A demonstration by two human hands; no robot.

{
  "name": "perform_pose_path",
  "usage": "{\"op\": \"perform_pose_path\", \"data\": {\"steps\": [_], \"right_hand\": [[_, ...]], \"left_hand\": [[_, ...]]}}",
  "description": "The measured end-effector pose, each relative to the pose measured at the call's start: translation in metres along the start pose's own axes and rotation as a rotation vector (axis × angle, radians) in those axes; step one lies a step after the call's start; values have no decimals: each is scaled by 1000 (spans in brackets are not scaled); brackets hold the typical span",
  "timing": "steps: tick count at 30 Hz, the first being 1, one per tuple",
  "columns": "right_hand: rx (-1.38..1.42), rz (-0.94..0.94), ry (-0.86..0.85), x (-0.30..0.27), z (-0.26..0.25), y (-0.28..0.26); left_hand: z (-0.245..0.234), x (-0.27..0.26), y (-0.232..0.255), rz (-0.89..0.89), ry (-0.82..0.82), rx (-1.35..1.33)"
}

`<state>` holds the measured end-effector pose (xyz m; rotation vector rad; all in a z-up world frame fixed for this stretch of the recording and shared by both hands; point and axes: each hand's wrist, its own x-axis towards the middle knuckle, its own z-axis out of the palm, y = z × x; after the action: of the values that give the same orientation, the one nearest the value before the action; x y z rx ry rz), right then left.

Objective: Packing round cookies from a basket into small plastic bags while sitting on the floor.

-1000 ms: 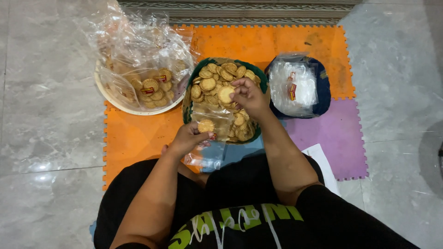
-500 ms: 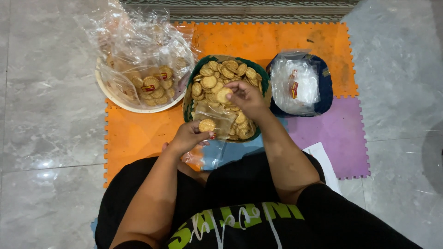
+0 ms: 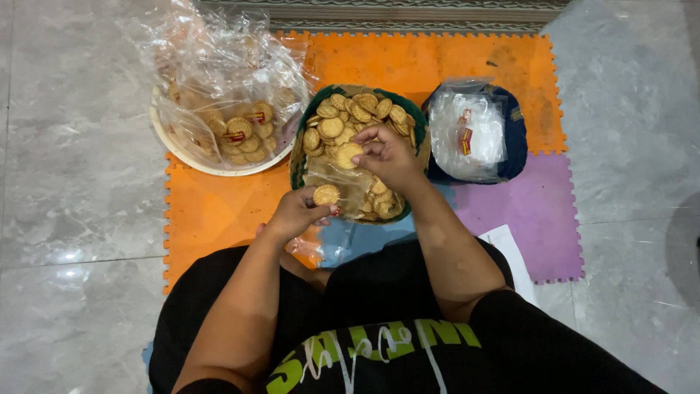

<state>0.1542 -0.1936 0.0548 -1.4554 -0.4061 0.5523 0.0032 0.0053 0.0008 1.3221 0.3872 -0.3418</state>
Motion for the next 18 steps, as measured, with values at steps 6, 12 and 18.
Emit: {"op": "perform_pose_path", "data": {"steps": [6, 12, 18], "right_hand": [[-222, -160, -101, 2, -8, 11], [-416, -203, -239, -5, -4, -13], [-444, -87, -479, -7, -6, -14]], "left_hand": [[-2, 0, -4, -9, 4, 31], [1, -10, 18, -1, 41, 22], [-4, -4, 8, 26, 25, 50]]}}
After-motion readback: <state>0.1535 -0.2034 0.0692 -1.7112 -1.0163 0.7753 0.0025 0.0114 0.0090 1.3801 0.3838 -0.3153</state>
